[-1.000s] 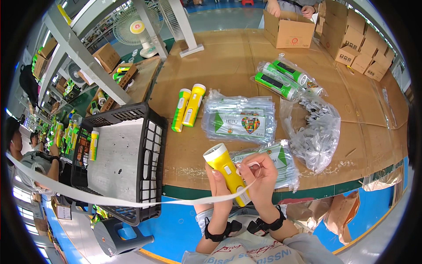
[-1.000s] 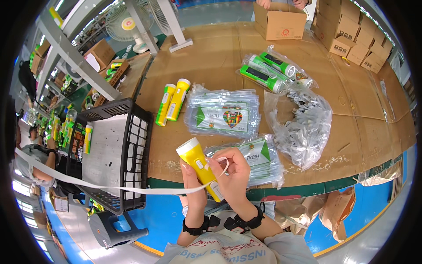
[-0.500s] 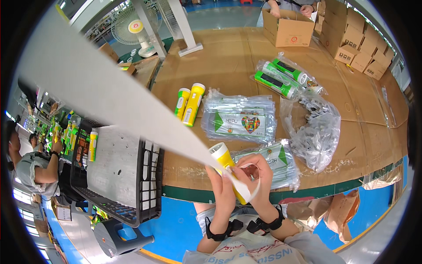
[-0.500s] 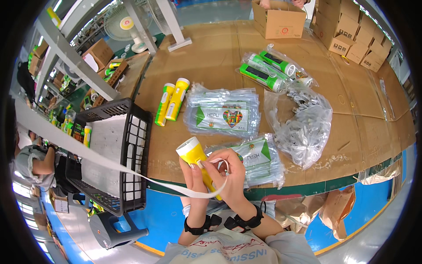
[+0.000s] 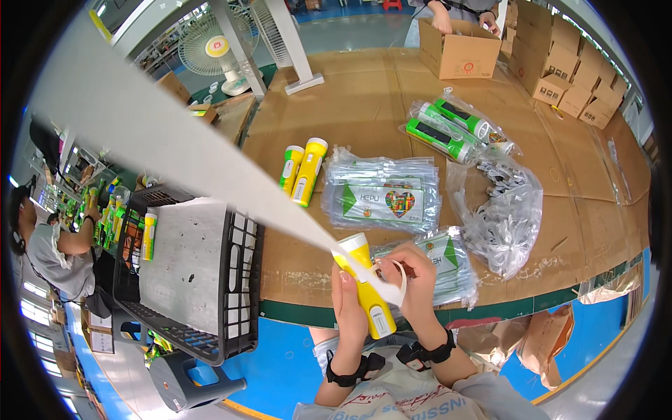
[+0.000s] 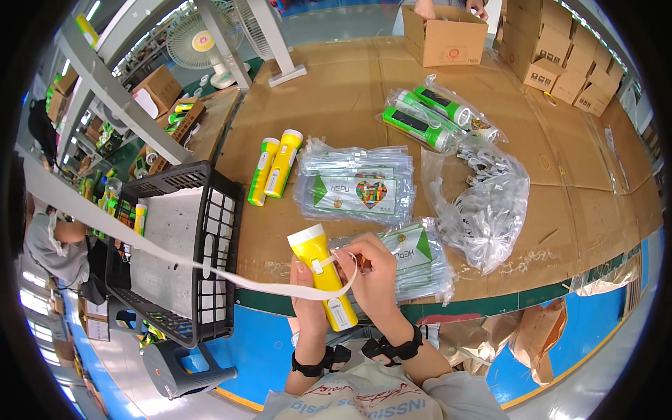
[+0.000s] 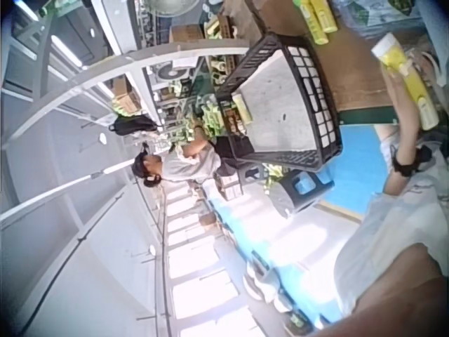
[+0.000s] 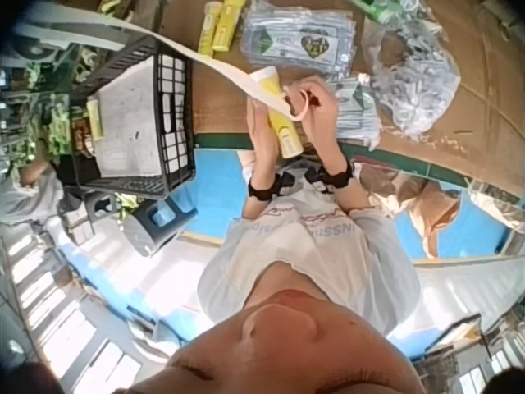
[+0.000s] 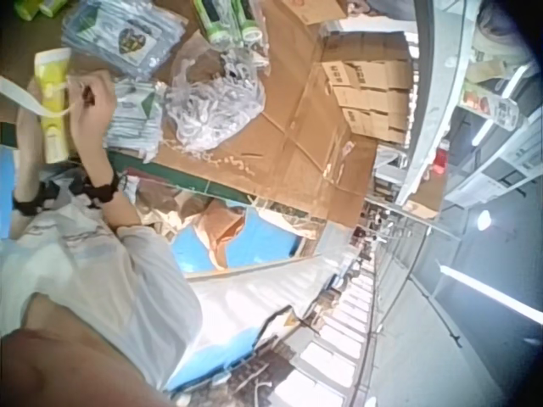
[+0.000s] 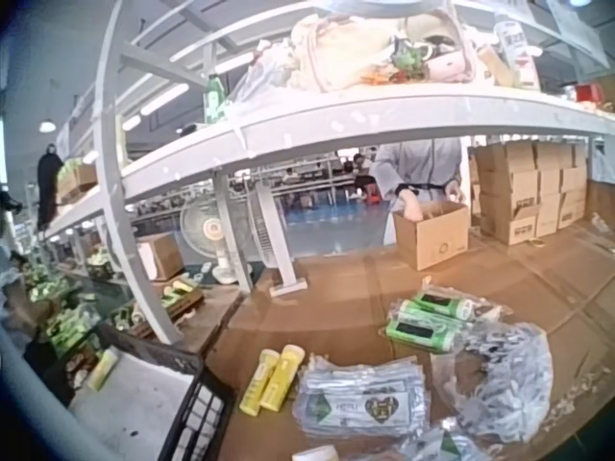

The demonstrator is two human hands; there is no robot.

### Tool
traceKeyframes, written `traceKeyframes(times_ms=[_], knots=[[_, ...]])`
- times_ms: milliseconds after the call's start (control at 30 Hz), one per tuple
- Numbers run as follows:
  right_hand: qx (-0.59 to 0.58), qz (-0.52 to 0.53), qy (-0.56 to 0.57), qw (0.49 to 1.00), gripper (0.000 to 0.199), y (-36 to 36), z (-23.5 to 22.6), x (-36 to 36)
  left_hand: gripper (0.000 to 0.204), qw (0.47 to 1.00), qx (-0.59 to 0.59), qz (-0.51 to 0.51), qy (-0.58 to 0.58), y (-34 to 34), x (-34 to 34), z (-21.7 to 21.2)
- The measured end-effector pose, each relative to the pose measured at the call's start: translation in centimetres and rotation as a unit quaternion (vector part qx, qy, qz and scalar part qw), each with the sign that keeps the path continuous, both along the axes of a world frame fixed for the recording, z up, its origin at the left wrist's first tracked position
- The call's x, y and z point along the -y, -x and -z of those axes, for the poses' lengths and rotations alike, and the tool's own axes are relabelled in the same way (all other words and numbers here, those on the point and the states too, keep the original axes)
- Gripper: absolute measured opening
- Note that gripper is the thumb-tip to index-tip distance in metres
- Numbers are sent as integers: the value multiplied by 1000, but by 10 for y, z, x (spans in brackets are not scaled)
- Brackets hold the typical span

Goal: Packing flashlights into plastic bags on a factory assembly line.

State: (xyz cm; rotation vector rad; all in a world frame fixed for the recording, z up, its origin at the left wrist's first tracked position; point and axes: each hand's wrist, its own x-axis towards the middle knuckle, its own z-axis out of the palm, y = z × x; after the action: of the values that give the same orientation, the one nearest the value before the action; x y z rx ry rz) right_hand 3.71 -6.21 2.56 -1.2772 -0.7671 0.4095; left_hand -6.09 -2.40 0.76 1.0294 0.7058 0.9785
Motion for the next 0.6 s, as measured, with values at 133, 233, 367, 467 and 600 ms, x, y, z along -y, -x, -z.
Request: traceKeyframes(times_ms=[133,233,367,467,600], knots=[[103,29,100,989,14,-15,2,4,40,995,44,14,90,-1,2,-14],[157,39,137,977,14,-24,4,7,38,987,98,20,129,-4,-1,-16],[175,85,117,974,10,-22,-2,4,32,996,30,49,73,-8,-5,-18],[160,77,119,977,8,-21,-1,6,30,997,9,38,60,-9,-6,-16],[-8,20,53,998,6,-21,11,7,30,999,-8,34,29,-9,-9,-13]])
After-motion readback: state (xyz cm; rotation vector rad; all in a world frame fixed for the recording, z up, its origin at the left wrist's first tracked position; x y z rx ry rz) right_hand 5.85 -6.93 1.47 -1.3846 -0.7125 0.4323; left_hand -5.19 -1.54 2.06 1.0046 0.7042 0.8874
